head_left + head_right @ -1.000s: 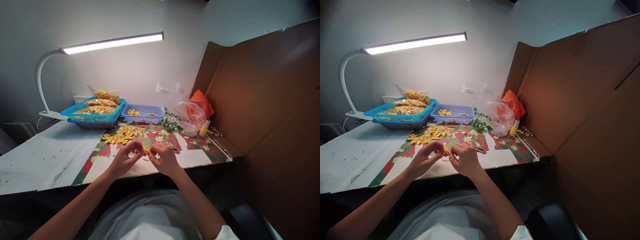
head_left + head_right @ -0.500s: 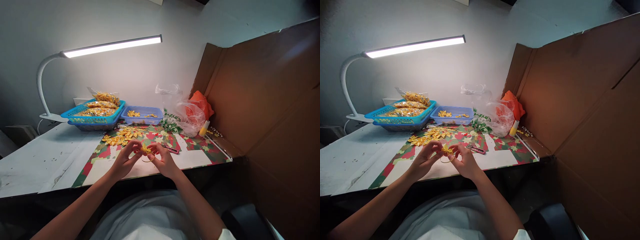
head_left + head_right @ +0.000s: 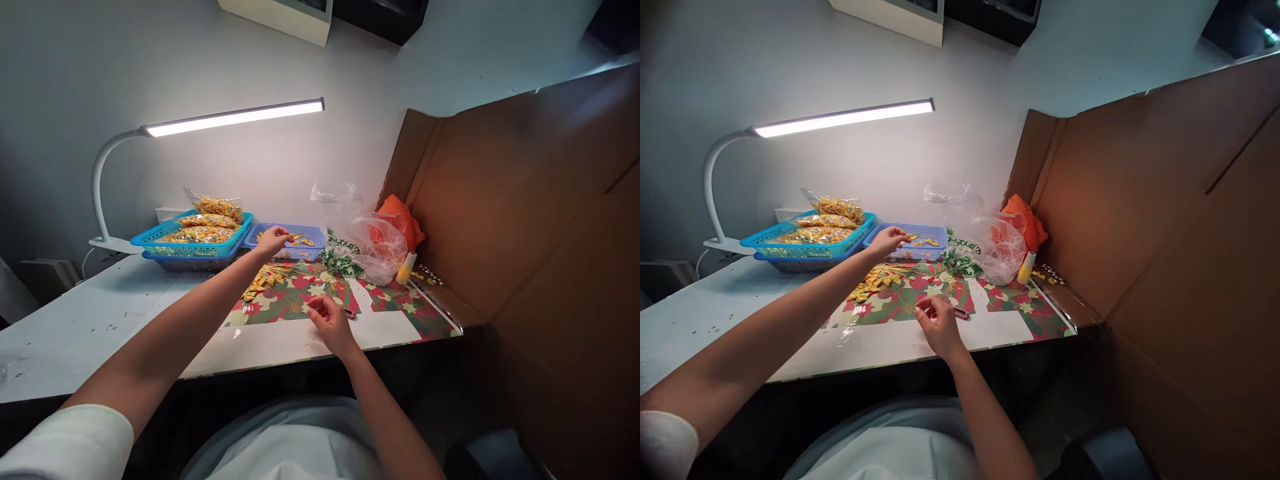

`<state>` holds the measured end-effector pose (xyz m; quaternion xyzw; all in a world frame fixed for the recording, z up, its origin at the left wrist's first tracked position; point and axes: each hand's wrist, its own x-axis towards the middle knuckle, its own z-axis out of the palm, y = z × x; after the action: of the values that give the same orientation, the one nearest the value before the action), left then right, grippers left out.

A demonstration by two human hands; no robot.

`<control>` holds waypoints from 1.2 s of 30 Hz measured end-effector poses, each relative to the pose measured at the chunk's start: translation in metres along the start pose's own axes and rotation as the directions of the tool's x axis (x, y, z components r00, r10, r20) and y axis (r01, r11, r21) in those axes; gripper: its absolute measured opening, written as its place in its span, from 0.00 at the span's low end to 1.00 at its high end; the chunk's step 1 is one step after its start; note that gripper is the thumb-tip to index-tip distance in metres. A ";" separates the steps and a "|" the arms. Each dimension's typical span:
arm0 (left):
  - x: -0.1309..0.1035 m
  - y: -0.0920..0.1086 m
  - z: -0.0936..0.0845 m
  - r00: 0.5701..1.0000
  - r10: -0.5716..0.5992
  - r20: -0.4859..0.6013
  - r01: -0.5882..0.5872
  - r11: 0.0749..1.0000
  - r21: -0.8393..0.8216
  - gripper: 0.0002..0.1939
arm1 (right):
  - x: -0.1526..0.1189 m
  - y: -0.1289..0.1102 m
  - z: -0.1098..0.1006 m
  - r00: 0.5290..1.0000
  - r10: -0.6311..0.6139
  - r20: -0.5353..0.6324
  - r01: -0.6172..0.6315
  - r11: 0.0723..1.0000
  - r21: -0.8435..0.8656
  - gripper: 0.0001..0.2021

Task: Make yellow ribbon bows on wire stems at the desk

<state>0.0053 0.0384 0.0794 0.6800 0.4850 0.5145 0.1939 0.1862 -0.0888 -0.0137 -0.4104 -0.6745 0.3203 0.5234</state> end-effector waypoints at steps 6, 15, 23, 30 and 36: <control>-0.034 -0.018 0.027 0.990 -0.084 0.114 0.118 0.936 -0.331 0.16 | 0.016 0.008 0.007 0.993 0.049 -0.106 -0.041 0.997 0.071 0.08; -0.069 -0.031 0.031 0.999 -0.015 0.037 0.028 0.912 -0.408 0.19 | 0.097 -0.003 0.034 0.962 -0.157 -0.222 0.103 0.966 -0.237 0.08; -0.070 -0.038 0.032 0.998 0.055 0.012 -0.053 0.987 -0.149 0.13 | 0.092 0.016 0.035 0.953 -0.224 -0.202 0.042 0.761 -0.647 0.03; -0.069 -0.042 0.031 0.990 0.138 0.021 -0.138 0.990 0.013 0.10 | 0.093 0.018 0.039 0.988 -0.112 -0.101 0.001 0.673 -0.739 0.06; -0.066 -0.046 0.030 0.979 0.184 0.092 -0.199 0.960 0.196 0.12 | 0.093 0.019 0.038 0.996 -0.070 -0.047 0.015 0.691 -0.723 0.08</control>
<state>0.0111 0.0092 -0.0015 0.7584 0.4596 0.4533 0.0900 0.1428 0.0025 0.0019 -0.5782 -0.7365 0.0031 0.3509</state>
